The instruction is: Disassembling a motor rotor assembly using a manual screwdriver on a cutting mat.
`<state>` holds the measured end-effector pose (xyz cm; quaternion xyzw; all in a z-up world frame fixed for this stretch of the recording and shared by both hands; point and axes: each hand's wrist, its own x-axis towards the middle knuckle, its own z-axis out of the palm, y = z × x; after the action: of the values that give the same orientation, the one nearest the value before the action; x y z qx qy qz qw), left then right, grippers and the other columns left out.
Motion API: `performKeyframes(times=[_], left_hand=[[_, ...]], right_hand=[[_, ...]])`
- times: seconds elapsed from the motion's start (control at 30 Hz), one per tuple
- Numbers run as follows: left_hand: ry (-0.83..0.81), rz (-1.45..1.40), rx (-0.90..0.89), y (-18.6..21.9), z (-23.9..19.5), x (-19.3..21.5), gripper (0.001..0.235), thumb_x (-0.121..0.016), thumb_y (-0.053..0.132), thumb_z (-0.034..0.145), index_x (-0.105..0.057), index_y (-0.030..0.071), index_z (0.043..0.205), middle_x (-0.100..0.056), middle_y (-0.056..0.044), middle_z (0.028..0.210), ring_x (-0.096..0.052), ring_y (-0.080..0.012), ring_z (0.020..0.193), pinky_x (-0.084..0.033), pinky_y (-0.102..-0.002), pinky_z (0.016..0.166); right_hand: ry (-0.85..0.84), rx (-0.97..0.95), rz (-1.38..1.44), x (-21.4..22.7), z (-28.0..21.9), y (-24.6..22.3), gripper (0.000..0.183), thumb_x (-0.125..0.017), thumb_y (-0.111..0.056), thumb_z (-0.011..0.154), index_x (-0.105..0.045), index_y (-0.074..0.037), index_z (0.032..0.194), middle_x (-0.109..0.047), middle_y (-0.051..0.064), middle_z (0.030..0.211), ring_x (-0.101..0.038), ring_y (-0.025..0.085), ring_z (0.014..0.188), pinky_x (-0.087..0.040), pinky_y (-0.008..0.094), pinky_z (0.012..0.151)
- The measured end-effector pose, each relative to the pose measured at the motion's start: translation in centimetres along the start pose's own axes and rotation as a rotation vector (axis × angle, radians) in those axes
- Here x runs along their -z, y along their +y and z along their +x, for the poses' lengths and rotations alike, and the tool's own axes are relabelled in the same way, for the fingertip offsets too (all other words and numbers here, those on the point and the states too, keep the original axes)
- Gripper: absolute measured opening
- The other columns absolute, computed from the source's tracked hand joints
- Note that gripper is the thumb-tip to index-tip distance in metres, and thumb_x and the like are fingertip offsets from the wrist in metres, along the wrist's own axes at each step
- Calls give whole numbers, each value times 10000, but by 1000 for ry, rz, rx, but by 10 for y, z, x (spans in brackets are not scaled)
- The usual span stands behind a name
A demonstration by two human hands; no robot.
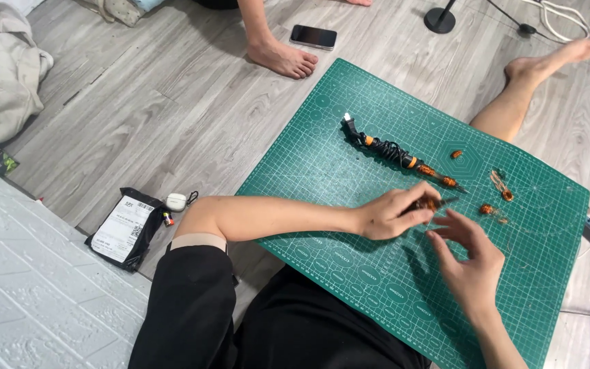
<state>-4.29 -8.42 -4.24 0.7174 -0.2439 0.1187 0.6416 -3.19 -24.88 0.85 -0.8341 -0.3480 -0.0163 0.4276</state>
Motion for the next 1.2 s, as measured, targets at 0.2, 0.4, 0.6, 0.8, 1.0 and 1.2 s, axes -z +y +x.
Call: performKeyframes(times=[0.2,0.4,0.6,0.8,1.0,1.2], left_hand=[[-30,20,-2,21,-4,2,200,-388,233,908,-428,104,1055,-542,-116,760,-556,-187,689,-442,-281,569],[-12,67,20,18,-3,-1,226,-426,251,888,-425,92,1049,-550,-125,753,-559,-234,682,-449,-332,585],[59,151,10,12,-1,-4,231,-510,254,855,-462,112,1031,-576,-96,785,-589,-224,729,-466,-307,610],[21,344,-36,6,-4,-4,226,-526,279,828,-500,116,983,-570,-82,839,-595,-275,737,-489,-354,601],[-93,425,-96,6,-3,-2,268,-619,209,738,-517,144,978,-532,5,845,-577,-120,596,-497,-231,533],[-212,465,-288,0,-9,-4,438,-631,136,752,-391,171,1116,-559,12,897,-500,-96,498,-404,-220,425]], right_hand=[[113,-36,351,-7,-2,28,145,-601,48,769,-579,40,912,-587,166,743,-589,215,517,-474,311,461],[136,-26,225,-7,-2,32,126,-587,58,760,-624,-5,863,-509,98,515,-392,69,414,-347,244,348],[169,172,-27,1,1,17,110,-628,30,727,-653,-59,787,-436,11,403,-321,91,322,-272,208,331],[170,620,-571,11,6,20,105,-577,3,765,-640,-81,755,-410,3,436,-352,136,321,-321,229,344],[187,575,-548,22,0,16,140,-743,54,710,-687,-49,785,-411,-13,536,-254,67,395,-187,241,358],[152,224,-249,25,0,28,135,-704,42,716,-656,-23,823,-396,11,559,-287,83,457,-224,210,407]])
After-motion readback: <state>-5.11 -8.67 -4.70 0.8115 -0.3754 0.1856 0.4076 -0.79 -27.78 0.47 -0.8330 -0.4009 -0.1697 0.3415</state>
